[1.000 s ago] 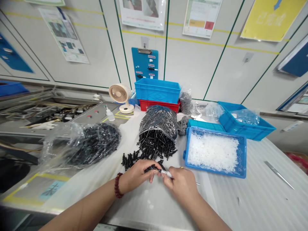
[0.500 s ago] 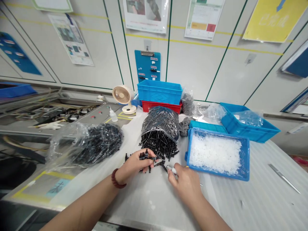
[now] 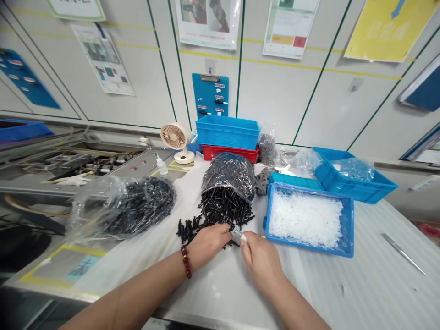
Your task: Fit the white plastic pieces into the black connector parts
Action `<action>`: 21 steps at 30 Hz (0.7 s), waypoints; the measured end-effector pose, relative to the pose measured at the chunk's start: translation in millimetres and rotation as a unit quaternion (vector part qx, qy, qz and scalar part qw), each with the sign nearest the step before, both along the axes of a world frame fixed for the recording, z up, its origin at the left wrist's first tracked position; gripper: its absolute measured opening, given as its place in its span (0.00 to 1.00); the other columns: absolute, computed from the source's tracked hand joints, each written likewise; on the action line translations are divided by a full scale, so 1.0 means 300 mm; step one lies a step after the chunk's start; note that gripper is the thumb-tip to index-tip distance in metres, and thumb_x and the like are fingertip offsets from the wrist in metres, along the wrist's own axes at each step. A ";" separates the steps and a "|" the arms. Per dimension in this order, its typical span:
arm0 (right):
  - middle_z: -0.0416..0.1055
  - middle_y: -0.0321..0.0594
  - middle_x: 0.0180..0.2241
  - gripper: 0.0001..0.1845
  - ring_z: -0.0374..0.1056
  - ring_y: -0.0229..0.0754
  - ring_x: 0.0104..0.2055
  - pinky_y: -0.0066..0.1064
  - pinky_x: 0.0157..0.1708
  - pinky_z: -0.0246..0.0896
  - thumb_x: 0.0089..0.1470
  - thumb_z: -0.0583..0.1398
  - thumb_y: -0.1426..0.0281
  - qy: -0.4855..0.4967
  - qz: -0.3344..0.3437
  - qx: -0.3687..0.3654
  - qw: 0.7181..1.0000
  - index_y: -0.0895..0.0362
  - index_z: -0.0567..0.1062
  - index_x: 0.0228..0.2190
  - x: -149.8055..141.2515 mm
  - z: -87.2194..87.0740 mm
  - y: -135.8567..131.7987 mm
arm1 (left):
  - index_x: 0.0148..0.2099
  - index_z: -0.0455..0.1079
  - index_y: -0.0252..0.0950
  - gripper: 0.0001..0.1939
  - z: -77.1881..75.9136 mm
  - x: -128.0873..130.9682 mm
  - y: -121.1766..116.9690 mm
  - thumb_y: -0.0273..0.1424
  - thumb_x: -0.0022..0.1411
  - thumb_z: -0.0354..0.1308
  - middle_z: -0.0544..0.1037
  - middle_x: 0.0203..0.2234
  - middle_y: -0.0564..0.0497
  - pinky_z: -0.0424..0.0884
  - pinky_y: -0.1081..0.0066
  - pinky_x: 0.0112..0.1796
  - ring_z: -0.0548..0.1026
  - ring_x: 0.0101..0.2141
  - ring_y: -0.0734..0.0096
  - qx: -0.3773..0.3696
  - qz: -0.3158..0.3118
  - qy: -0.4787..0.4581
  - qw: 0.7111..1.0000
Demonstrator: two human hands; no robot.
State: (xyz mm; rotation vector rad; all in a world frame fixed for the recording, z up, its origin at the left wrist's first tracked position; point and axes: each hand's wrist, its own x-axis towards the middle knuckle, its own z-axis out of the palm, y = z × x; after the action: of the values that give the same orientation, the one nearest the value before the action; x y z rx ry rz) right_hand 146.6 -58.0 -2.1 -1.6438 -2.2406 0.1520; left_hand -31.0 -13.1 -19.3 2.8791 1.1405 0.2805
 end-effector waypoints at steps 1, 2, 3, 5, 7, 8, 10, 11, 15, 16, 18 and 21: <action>0.68 0.37 0.21 0.15 0.64 0.40 0.25 0.26 0.22 0.45 0.59 0.44 0.68 -0.005 -0.004 -0.003 1.000 0.55 0.67 0.29 -0.001 0.001 -0.001 | 0.35 0.67 0.35 0.08 0.000 -0.001 0.001 0.26 0.63 0.48 0.69 0.32 0.49 0.68 0.71 0.35 0.69 0.34 0.66 0.002 0.001 -0.010 1.000; 0.67 0.36 0.20 0.15 0.63 0.39 0.24 0.26 0.22 0.44 0.58 0.44 0.68 -0.010 -0.010 -0.005 1.000 0.55 0.67 0.28 0.000 0.002 -0.001 | 0.37 0.67 0.35 0.07 0.002 -0.005 0.004 0.26 0.63 0.48 0.70 0.34 0.49 0.68 0.71 0.36 0.69 0.35 0.67 -0.006 0.001 -0.033 0.999; 0.66 0.36 0.19 0.14 0.62 0.39 0.23 0.26 0.21 0.42 0.58 0.44 0.68 -0.013 -0.015 -0.008 1.000 0.55 0.66 0.26 0.001 0.002 0.000 | 0.39 0.67 0.35 0.07 0.006 -0.011 0.006 0.25 0.62 0.48 0.71 0.35 0.49 0.68 0.71 0.37 0.70 0.36 0.67 -0.022 0.003 -0.071 0.997; 0.65 0.35 0.18 0.15 0.61 0.38 0.22 0.26 0.21 0.40 0.57 0.44 0.67 -0.016 -0.024 -0.013 1.000 0.55 0.65 0.25 0.006 0.001 0.003 | 0.42 0.67 0.36 0.08 0.018 -0.029 0.011 0.25 0.62 0.50 0.72 0.37 0.50 0.68 0.73 0.40 0.71 0.38 0.69 -0.061 0.008 -0.171 0.983; 0.65 0.35 0.18 0.15 0.60 0.38 0.21 0.26 0.21 0.39 0.57 0.44 0.66 -0.017 -0.031 -0.017 0.999 0.55 0.65 0.24 0.011 0.000 0.007 | 0.44 0.67 0.36 0.09 0.033 -0.049 0.013 0.26 0.62 0.50 0.74 0.36 0.51 0.68 0.74 0.41 0.72 0.37 0.71 -0.097 0.025 -0.269 0.958; 0.65 0.35 0.18 0.15 0.60 0.37 0.21 0.26 0.20 0.38 0.57 0.44 0.66 -0.018 -0.034 -0.020 0.999 0.55 0.65 0.23 0.013 -0.001 0.008 | 0.44 0.68 0.36 0.09 0.041 -0.058 0.012 0.27 0.62 0.50 0.75 0.35 0.51 0.68 0.74 0.40 0.72 0.36 0.71 -0.110 0.036 -0.307 0.945; 0.64 0.35 0.17 0.15 0.59 0.37 0.21 0.27 0.20 0.36 0.56 0.45 0.66 -0.023 -0.037 -0.028 0.999 0.55 0.65 0.23 0.015 -0.004 0.009 | 0.43 0.68 0.35 0.09 0.053 -0.073 0.010 0.29 0.62 0.51 0.76 0.32 0.51 0.68 0.74 0.37 0.73 0.33 0.72 -0.133 0.054 -0.350 0.926; 0.63 0.35 0.17 0.15 0.59 0.37 0.21 0.27 0.20 0.36 0.55 0.45 0.67 -0.028 -0.037 -0.031 0.998 0.55 0.65 0.23 0.015 -0.005 0.009 | 0.41 0.69 0.35 0.08 0.058 -0.077 0.008 0.29 0.61 0.51 0.76 0.31 0.51 0.68 0.75 0.36 0.73 0.32 0.72 -0.145 0.055 -0.358 0.921; 0.63 0.34 0.17 0.12 0.59 0.36 0.20 0.27 0.21 0.34 0.54 0.48 0.68 -0.055 -0.026 -0.028 0.998 0.56 0.66 0.23 0.008 -0.009 0.007 | 0.37 0.71 0.34 0.06 0.060 -0.079 0.006 0.29 0.60 0.53 0.76 0.32 0.50 0.68 0.74 0.38 0.73 0.34 0.71 -0.154 0.003 -0.345 0.926; 0.63 0.34 0.17 0.12 0.59 0.36 0.20 0.27 0.21 0.34 0.54 0.48 0.69 -0.062 -0.022 -0.025 0.998 0.56 0.66 0.23 0.006 -0.010 0.006 | 0.37 0.71 0.34 0.07 0.058 -0.077 0.007 0.29 0.60 0.53 0.76 0.32 0.50 0.67 0.74 0.38 0.73 0.34 0.71 -0.152 -0.010 -0.340 0.928; 0.64 0.34 0.17 0.11 0.59 0.36 0.21 0.27 0.21 0.34 0.54 0.49 0.69 -0.075 -0.010 -0.018 0.997 0.56 0.67 0.23 0.000 -0.010 0.004 | 0.37 0.72 0.34 0.06 0.053 -0.074 0.006 0.29 0.59 0.54 0.76 0.32 0.49 0.67 0.75 0.38 0.73 0.34 0.71 -0.151 -0.023 -0.331 0.931; 0.65 0.34 0.18 0.09 0.60 0.36 0.21 0.27 0.21 0.35 0.53 0.51 0.71 -0.088 0.006 -0.017 0.996 0.56 0.68 0.24 -0.005 -0.009 0.001 | 0.37 0.72 0.34 0.06 0.050 -0.070 0.003 0.27 0.58 0.55 0.76 0.26 0.51 0.67 0.76 0.35 0.73 0.29 0.73 -0.170 -0.020 -0.316 0.933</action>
State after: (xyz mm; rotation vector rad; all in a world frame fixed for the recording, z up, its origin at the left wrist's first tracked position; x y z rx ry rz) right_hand 144.9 -57.7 -4.8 -1.7224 -2.3885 0.0503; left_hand -51.9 -12.2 -4.3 2.2404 0.8901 0.8385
